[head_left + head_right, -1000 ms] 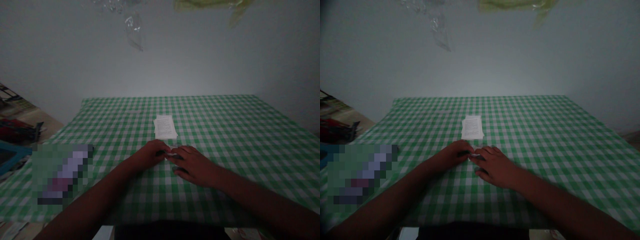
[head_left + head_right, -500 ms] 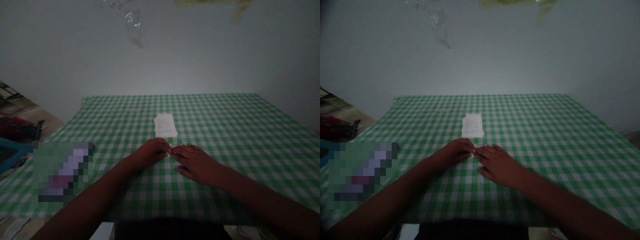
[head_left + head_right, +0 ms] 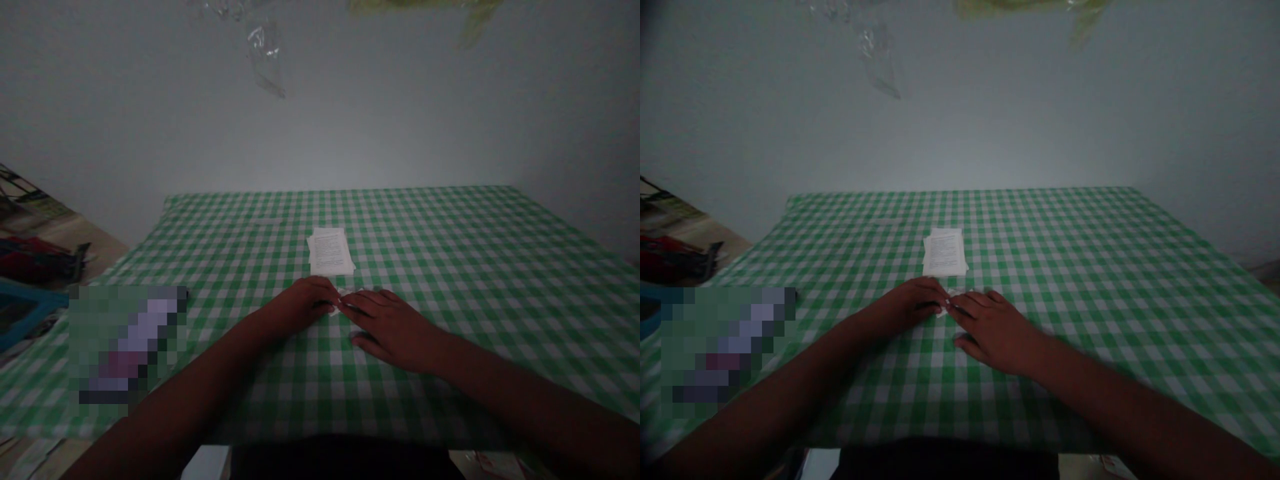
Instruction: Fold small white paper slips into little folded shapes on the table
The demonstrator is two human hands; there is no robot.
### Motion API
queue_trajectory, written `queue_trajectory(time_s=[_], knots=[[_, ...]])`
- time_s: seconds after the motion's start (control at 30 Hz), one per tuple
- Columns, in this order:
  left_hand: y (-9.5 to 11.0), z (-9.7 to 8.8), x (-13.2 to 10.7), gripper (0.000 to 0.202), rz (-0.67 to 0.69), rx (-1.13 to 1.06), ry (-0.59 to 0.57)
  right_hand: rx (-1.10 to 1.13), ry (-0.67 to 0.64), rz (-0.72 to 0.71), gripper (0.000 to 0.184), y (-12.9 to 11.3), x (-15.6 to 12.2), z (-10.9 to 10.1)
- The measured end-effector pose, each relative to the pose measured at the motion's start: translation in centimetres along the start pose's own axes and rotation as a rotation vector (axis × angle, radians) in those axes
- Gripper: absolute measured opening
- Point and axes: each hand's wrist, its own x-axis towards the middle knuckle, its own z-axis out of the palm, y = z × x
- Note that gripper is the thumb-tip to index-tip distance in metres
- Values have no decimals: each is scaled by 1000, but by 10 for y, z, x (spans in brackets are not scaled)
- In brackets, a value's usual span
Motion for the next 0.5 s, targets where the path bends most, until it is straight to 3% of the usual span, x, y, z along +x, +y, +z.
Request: queue_trajectory(time_s=[0.5], knots=[[-4,-8,-4,20,13,-53,-64,-99,-21,78,43,-19,7,1]])
